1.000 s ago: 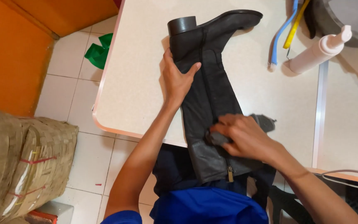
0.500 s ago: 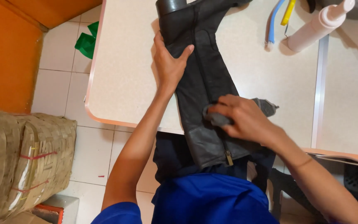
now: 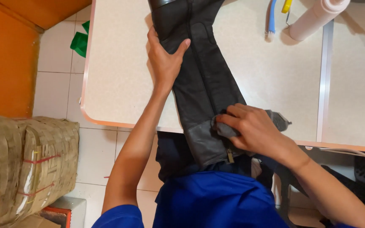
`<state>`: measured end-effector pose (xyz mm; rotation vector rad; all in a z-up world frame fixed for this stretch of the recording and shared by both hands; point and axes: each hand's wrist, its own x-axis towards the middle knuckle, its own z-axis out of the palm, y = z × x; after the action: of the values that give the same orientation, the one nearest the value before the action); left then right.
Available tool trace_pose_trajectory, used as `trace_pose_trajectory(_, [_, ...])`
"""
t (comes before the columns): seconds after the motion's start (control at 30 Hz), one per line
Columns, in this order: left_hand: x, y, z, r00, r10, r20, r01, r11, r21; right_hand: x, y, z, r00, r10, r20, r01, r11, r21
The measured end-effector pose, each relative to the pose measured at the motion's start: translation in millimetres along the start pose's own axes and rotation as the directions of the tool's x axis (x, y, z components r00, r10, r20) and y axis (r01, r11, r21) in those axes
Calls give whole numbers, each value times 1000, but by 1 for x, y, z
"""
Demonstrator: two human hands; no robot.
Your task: Cleaning a black leather boot using foam cleaner, a brush, and a cloth
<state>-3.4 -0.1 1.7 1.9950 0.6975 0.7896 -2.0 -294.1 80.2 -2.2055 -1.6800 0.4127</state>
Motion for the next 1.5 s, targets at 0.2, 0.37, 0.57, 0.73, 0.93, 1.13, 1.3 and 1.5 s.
trace_pose_trajectory(0.2, [0,3,-2,1000,-22,9,22,999,24,-16,-7,-32,941,6,338,-59,987,148])
trace_pose_trajectory(0.37, [2,-8,2,1000,9,-7,-10,1000,-18,7,-2,-5,990,-31,-136,31,1000,-1])
trace_pose_trajectory(0.57, [1,-8,5,996,53,-66,-54,998,-11,-28,-3,-34,919,57,389,-143,970,196])
trace_pose_trajectory(0.73, [2,-22,3,948,268,-173,-248,960,126,-44,24,-73,954,275,-122,-220,915,339])
trace_pose_trajectory(0.93, [-10,19,-9,918,390,-70,-314,823,473,43,30,-64,878,174,-445,-44,957,287])
trace_pose_trajectory(1.13, [-15,26,-11,912,397,102,-366,674,642,175,83,-9,783,29,-621,-92,993,-69])
trace_pose_trajectory(1.3, [-11,27,-17,942,282,180,-325,649,688,158,71,13,832,-148,-535,-60,934,-351])
trace_pose_trajectory(1.5, [-11,25,-11,925,299,236,-375,611,697,71,42,-21,984,-109,-143,106,994,-28])
